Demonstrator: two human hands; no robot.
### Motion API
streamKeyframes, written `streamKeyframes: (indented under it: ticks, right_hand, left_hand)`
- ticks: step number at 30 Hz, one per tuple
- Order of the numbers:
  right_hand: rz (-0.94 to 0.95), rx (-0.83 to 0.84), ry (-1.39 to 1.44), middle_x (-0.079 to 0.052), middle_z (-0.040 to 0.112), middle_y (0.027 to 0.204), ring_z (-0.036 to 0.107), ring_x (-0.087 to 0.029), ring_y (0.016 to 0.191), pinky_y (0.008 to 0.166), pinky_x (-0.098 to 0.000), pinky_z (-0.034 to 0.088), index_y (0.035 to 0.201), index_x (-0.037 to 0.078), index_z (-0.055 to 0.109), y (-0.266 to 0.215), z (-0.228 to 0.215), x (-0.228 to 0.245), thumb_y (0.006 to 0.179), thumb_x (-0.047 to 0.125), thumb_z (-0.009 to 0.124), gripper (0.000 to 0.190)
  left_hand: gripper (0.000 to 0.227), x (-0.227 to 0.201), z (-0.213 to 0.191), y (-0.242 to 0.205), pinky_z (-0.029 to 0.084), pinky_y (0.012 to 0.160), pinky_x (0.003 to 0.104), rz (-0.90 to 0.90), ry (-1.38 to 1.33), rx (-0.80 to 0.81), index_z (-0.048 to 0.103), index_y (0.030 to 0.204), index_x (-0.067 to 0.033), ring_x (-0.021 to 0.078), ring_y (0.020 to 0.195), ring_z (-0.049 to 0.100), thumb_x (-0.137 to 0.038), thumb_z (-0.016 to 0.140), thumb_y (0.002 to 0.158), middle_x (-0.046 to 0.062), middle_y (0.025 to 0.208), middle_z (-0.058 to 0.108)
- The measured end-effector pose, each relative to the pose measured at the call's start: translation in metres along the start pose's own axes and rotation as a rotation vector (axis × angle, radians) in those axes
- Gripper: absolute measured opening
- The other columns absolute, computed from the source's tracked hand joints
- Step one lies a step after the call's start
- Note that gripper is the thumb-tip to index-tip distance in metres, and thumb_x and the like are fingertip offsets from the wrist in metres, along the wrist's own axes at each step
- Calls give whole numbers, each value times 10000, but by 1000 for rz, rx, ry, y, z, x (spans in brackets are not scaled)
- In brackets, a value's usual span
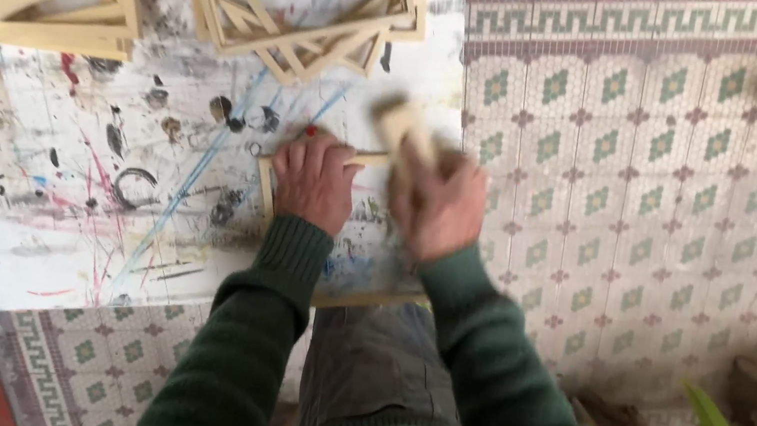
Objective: Sanding the edges and surfaces of small wooden picture frames using a sanding block on a workbench.
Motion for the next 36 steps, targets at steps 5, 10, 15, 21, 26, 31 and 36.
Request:
streamKeyframes:
  ticks: [5,10,15,21,26,31,36]
  right_hand:
    - [-2,-17,40,-229,589,1116,529,-288,893,684,-406,463,1367,91,684,-30,7,-65,927,245,764,473]
    - [17,-104,-22,-187,592,1168,545,-303,963,798,-462,484,1387,121,684,19,-15,-5,915,211,778,490]
    - [228,215,161,-227,577,1132,565,-291,859,753,-454,479,1385,112,663,-51,13,-61,929,208,744,473]
    - [-63,-55,12,-189,569,1154,580,-355,985,820,-479,513,1347,114,725,24,-9,4,870,184,763,483]
    - [-40,-1,61,-233,597,1054,563,-297,817,589,-399,482,1261,56,727,-32,13,-65,900,278,832,437]
    - [1,-122,-45,-181,613,1080,573,-273,920,716,-389,525,1328,97,704,17,-8,-22,873,209,789,476]
    - [-34,57,94,-230,622,1079,580,-263,775,572,-351,500,1253,56,751,-32,5,-64,893,205,802,392]
  left_hand:
    - [252,3,-2,11,349,1072,510,-4,7,13,657,1092,-110,297,1158,540,-224,784,907,62,1188,608]
    - [245,-2,-1,1,351,1052,506,-18,17,-2,668,1081,-120,310,1151,535,-235,791,904,63,1186,611]
    - [252,-1,0,-3,347,1079,516,19,10,27,651,1084,-111,296,1156,532,-213,787,898,68,1182,607]
    - [274,-2,-1,-1,342,1088,508,-19,-8,3,654,1099,-106,282,1178,530,-224,795,896,54,1178,607]
    - [264,0,0,3,344,1079,498,-7,-11,-5,658,1087,-111,279,1178,537,-217,799,891,51,1187,615]
    - [266,-3,-3,0,344,1083,497,2,-4,-13,663,1087,-106,297,1180,539,-218,800,888,65,1191,619]
    - [245,-1,0,-1,341,1080,507,-19,-20,46,660,1068,-96,288,1162,547,-217,785,897,59,1178,619]
Point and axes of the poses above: each hand's wrist, its own y-axis towards the middle knuckle, its own z-axis out of the palm, x = y × z, the point moved 3 cm from there along y, towards the middle knuckle
